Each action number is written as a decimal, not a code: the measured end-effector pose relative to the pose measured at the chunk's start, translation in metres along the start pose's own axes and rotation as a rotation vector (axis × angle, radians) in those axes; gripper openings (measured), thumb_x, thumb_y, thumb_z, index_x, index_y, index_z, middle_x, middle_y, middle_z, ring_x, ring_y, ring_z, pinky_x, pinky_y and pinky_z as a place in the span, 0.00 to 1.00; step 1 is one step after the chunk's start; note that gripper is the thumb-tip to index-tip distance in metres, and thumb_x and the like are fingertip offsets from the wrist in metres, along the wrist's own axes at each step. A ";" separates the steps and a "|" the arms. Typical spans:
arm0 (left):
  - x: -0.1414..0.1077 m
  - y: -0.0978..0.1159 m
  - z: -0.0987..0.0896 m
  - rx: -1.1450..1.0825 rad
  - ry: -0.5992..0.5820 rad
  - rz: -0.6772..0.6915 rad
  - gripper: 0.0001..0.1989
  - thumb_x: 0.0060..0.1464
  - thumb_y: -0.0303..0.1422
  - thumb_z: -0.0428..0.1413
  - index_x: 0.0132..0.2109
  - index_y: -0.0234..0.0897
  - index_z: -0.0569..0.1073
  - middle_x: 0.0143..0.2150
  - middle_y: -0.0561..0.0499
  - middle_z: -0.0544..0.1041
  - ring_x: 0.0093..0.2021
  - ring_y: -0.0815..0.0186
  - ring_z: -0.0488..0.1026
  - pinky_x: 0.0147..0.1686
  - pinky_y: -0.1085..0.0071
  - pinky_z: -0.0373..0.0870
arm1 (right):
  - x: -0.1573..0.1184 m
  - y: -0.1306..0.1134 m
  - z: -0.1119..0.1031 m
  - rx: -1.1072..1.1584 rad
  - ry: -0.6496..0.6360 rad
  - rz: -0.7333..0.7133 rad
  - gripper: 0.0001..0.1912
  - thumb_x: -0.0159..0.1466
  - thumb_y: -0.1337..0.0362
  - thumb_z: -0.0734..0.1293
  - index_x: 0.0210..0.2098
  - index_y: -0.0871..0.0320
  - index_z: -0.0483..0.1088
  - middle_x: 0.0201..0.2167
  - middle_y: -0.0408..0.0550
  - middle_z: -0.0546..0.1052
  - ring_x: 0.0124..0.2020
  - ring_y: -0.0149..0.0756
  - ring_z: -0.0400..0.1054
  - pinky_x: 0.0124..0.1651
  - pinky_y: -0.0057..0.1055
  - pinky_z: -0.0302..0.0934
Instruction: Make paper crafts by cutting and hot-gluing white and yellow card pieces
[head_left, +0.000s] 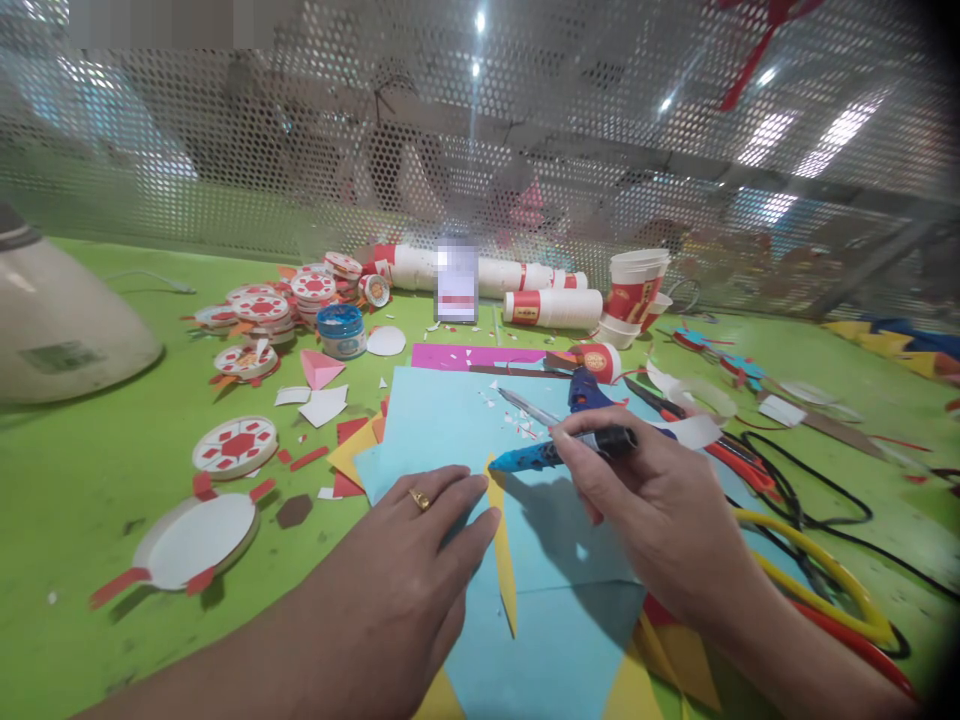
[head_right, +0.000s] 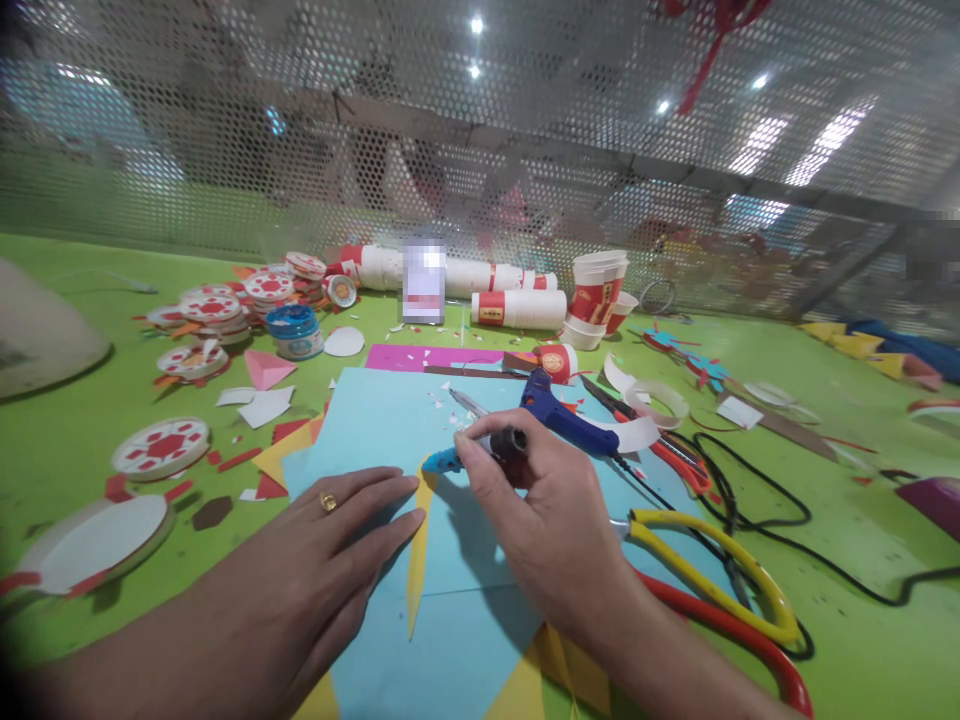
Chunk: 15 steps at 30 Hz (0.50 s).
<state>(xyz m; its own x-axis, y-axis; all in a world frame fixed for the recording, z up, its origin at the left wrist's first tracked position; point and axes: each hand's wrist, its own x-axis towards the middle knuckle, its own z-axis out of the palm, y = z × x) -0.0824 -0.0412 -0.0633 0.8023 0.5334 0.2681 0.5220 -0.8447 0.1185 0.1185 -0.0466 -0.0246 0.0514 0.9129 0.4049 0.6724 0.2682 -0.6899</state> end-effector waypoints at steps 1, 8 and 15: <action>-0.001 0.000 0.000 0.000 0.003 0.003 0.21 0.52 0.23 0.47 0.54 0.30 0.68 0.56 0.37 0.67 0.57 0.50 0.60 0.50 0.51 0.65 | 0.000 0.000 0.000 -0.002 0.001 0.003 0.05 0.62 0.63 0.64 0.32 0.56 0.69 0.16 0.35 0.66 0.14 0.23 0.56 0.18 0.20 0.52; -0.001 -0.001 0.000 -0.007 0.004 0.008 0.21 0.52 0.23 0.47 0.54 0.31 0.67 0.57 0.38 0.66 0.57 0.50 0.59 0.51 0.51 0.65 | -0.001 0.002 0.001 -0.009 0.010 0.000 0.05 0.62 0.62 0.64 0.32 0.55 0.69 0.16 0.35 0.67 0.14 0.23 0.56 0.18 0.20 0.52; 0.000 0.000 0.000 -0.012 -0.007 -0.005 0.21 0.52 0.23 0.47 0.54 0.31 0.68 0.56 0.38 0.67 0.57 0.50 0.60 0.51 0.51 0.65 | -0.001 0.002 0.002 -0.012 0.004 0.011 0.05 0.62 0.62 0.64 0.32 0.55 0.69 0.16 0.35 0.67 0.14 0.23 0.55 0.18 0.20 0.52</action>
<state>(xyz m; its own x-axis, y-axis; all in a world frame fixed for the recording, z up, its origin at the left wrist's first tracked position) -0.0821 -0.0410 -0.0637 0.8014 0.5381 0.2612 0.5227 -0.8423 0.1317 0.1185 -0.0462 -0.0273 0.0613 0.9145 0.4000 0.6805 0.2549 -0.6870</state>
